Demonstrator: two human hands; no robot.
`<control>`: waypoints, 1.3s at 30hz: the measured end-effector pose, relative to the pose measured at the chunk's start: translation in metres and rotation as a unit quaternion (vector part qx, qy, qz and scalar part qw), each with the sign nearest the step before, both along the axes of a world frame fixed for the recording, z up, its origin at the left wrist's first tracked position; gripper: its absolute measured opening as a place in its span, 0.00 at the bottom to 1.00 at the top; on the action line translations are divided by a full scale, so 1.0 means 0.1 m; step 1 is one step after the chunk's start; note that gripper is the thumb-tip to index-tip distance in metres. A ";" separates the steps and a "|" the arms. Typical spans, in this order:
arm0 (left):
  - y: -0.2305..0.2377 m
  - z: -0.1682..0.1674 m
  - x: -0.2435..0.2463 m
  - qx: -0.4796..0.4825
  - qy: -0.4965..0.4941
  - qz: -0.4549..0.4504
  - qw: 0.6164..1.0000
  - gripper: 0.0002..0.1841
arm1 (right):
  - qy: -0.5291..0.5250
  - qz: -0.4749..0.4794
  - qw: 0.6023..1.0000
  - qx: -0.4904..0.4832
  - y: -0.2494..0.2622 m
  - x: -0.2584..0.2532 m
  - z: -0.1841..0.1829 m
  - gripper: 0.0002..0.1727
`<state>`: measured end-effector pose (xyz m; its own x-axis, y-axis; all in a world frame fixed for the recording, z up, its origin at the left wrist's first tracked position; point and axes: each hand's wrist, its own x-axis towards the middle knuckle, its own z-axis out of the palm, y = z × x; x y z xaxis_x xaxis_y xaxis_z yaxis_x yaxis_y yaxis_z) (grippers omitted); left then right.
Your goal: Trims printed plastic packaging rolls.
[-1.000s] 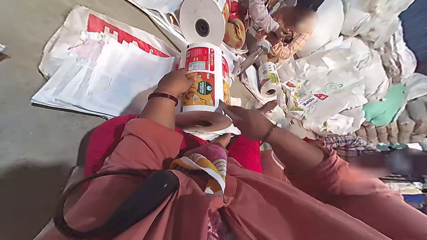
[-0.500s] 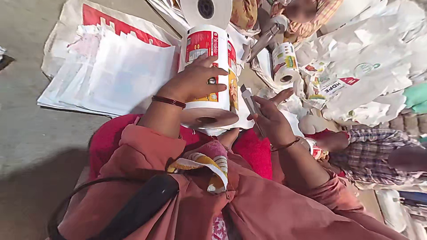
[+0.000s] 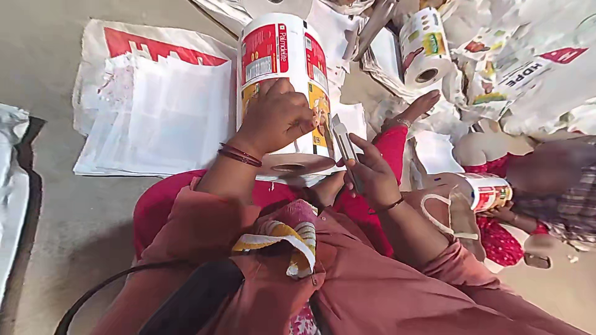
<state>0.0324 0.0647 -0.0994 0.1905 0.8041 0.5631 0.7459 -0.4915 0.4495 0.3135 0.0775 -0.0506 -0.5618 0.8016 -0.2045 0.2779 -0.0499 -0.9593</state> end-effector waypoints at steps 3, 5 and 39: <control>0.02 0.01 0.03 0.003 0.019 0.002 1.000 0.36 | 0.035 0.007 0.999 -0.018 0.05 -0.01 -0.05 0.31; 0.03 0.01 0.03 -0.001 0.026 0.003 1.000 0.37 | 0.059 0.006 0.998 -0.028 0.08 0.00 -0.09 0.31; -0.26 0.27 -0.23 -0.095 -0.127 0.274 0.948 0.24 | 0.163 -0.228 0.950 -0.139 0.77 0.60 -1.32 0.31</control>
<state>0.0094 0.0383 -0.0724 -0.4082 0.8350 0.3689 0.7212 0.0472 0.6911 0.3736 0.1543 -0.1825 -0.2392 0.9170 -0.3192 -0.1422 -0.3583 -0.9227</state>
